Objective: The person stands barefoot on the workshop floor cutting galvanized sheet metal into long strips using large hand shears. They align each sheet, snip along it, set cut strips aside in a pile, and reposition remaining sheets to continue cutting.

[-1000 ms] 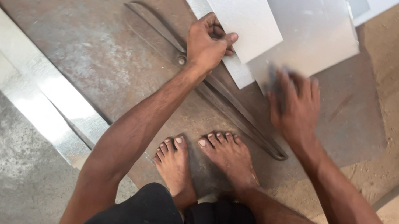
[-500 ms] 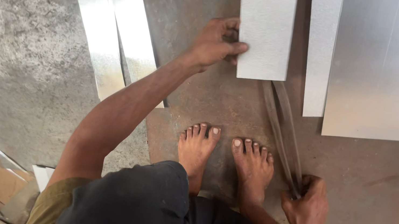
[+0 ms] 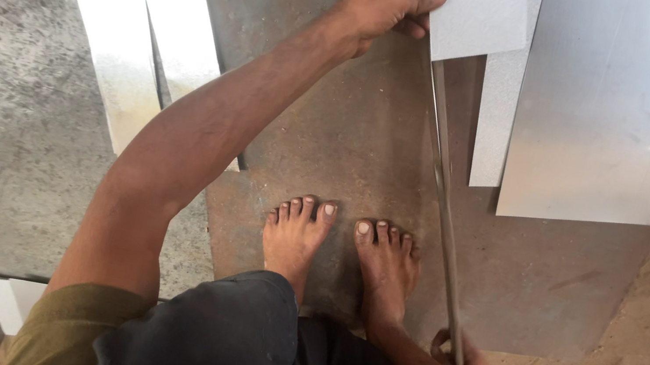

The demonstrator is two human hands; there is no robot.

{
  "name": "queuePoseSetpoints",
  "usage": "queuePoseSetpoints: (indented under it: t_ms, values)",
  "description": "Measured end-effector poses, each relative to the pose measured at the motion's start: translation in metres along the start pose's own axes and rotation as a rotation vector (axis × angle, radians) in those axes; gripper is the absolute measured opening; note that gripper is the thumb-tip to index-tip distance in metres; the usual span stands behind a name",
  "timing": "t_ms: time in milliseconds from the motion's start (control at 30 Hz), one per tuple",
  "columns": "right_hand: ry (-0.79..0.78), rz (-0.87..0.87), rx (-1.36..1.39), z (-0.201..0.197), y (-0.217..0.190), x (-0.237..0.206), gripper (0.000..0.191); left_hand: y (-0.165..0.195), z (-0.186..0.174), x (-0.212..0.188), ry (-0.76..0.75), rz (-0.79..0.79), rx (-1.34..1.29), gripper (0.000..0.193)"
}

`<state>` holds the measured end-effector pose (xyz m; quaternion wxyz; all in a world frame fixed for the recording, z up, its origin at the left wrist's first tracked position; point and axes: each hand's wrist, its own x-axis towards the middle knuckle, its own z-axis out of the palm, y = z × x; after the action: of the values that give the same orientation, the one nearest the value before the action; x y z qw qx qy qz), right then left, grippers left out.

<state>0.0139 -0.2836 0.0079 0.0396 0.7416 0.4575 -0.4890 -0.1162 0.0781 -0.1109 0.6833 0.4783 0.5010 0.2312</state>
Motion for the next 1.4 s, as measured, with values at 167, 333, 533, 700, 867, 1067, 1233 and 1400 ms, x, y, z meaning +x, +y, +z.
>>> queuePoseSetpoints:
  t_ms: [167,333,533,700,867,1067,1233,1400]
  values:
    - [0.143,-0.161,-0.528,0.077,-0.022,0.051,0.039,-0.022,0.008,-0.007,0.038,-0.065,0.0,0.019]
    - [0.098,0.041,-0.066,0.084,-0.007,0.052,0.077,-0.035,0.015,-0.022,-0.026,-0.015,-0.005,0.016]
    - [0.051,0.076,-0.142,0.08,-0.012,0.06,0.08,-0.044,0.024,-0.027,-0.125,0.014,-0.118,0.016]
    - [0.105,-0.064,-0.344,0.083,-0.007,0.062,0.055,-0.062,0.02,-0.025,-0.144,0.018,-0.175,0.02]
    - [0.109,-0.116,-0.379,0.085,-0.004,0.057,0.038,-0.08,0.021,-0.024,-0.18,-0.059,-0.176,0.011]
    - [0.159,-0.07,-0.295,0.096,0.005,0.056,0.034,-0.083,0.023,-0.027,-0.147,-0.104,-0.099,0.013]
    - [0.123,-0.153,-0.475,0.086,-0.004,0.053,0.033,-0.066,0.025,-0.031,-0.1,-0.083,-0.146,0.01]
    - [0.094,-0.18,-0.485,0.074,-0.007,0.05,0.031,-0.055,0.043,-0.059,0.022,-0.209,-0.355,0.016]
